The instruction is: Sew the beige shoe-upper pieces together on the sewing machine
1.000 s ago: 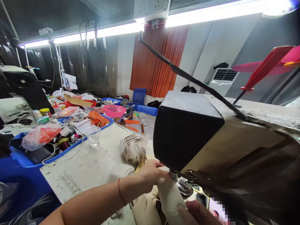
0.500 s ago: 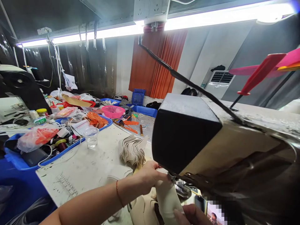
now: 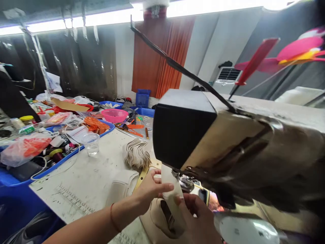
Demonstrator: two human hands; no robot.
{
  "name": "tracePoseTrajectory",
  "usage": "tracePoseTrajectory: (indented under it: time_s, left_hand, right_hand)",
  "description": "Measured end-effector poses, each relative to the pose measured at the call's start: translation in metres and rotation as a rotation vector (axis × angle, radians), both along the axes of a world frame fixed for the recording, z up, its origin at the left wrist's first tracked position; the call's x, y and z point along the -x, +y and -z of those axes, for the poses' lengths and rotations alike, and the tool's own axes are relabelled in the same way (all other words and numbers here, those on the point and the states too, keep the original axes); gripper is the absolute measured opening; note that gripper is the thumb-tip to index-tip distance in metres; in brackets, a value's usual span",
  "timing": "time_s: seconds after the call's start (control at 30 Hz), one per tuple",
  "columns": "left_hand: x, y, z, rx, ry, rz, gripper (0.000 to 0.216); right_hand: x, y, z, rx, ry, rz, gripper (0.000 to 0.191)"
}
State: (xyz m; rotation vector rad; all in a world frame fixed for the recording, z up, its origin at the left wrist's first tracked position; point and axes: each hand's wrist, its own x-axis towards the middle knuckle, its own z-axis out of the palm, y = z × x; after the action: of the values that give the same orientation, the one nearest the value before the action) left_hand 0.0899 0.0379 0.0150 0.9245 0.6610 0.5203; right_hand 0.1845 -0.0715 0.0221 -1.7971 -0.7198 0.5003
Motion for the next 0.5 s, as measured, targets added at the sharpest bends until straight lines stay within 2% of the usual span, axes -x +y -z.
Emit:
tracePoseTrajectory:
  time_s: [0.07, 0.17, 0.27, 0.4, 0.5]
  left_hand:
    - [0.009, -0.014, 0.001, 0.019, -0.043, 0.002, 0.07]
    - [0.01, -0.024, 0.001, 0.04, -0.117, 0.02, 0.057]
    - [0.006, -0.024, 0.0, 0.064, -0.166, 0.047, 0.048]
    - [0.003, -0.021, 0.001, 0.084, -0.151, 0.042, 0.044]
    - [0.001, -0.022, 0.003, 0.089, -0.122, 0.04, 0.043]
  right_hand:
    - [0.002, -0.002, 0.002, -0.001, 0.045, -0.011, 0.027]
    - [0.0, -0.006, 0.004, 0.034, 0.075, -0.017, 0.03]
    - [-0.007, -0.014, 0.007, 0.08, 0.093, -0.034, 0.037]
    - [-0.018, -0.026, 0.017, 0.149, 0.074, -0.061, 0.036]
    - [-0.02, -0.031, 0.026, 0.161, 0.03, -0.015, 0.036]
